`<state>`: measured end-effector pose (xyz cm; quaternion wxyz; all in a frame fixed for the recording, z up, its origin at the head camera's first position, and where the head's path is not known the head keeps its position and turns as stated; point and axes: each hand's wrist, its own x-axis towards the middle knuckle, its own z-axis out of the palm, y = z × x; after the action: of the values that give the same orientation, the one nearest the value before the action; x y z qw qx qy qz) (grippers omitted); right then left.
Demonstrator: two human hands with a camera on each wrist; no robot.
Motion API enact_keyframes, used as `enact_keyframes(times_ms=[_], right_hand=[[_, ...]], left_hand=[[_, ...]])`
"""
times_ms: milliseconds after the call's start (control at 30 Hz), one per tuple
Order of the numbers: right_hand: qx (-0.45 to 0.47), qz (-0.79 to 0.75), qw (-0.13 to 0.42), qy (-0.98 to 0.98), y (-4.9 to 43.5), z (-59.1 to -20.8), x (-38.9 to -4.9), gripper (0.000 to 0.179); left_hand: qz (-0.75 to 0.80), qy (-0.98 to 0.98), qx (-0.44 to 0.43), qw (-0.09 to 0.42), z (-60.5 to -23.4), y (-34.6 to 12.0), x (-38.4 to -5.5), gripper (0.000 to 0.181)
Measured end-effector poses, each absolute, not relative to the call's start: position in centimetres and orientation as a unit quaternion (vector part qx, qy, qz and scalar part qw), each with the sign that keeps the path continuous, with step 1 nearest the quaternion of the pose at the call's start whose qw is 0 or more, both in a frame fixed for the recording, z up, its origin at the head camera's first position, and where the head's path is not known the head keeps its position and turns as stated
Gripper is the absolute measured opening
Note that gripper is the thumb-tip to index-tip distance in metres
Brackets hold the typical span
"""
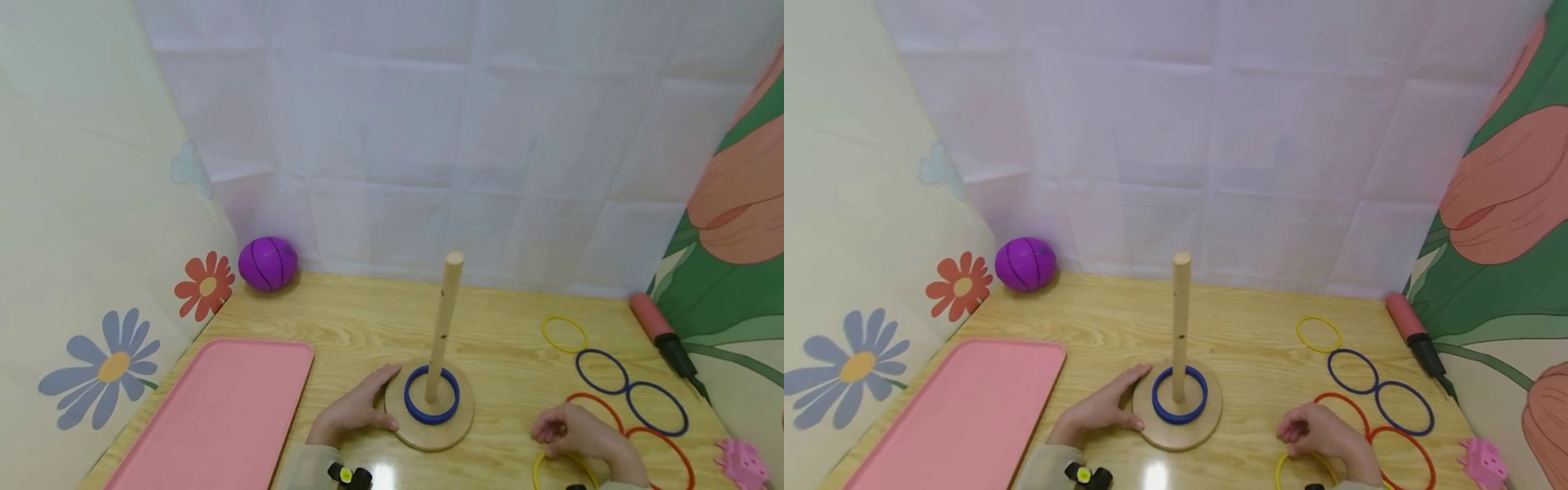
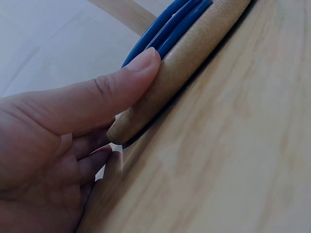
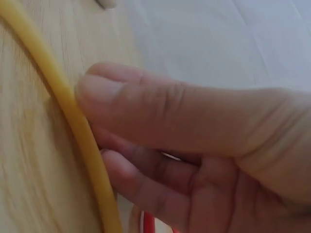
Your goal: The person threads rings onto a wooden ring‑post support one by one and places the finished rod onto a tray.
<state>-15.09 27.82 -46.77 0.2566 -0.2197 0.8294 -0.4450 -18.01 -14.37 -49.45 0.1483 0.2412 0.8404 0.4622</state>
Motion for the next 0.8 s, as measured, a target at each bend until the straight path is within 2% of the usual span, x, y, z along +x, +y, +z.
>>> enact_keyframes(times_ms=[367,567,800], right_hand=[[-0.216,-0.405,0.234,0.857,27.3,-46.7,-14.9,0.019],[-0.222,-0.401,0.197,0.867,27.1,-47.3,-15.1,0.009],[-0.217,-0.394,0.158,0.879,26.8,-47.7,-15.1,0.006]], left_hand=[[0.462,0.839,0.241,0.155,-49.3,-14.2,-18.1,0.101],[0.462,0.84,0.238,0.155,-49.4,-14.3,-18.1,0.101],[0.469,0.836,0.237,0.159,-49.4,-14.4,-18.1,0.101]])
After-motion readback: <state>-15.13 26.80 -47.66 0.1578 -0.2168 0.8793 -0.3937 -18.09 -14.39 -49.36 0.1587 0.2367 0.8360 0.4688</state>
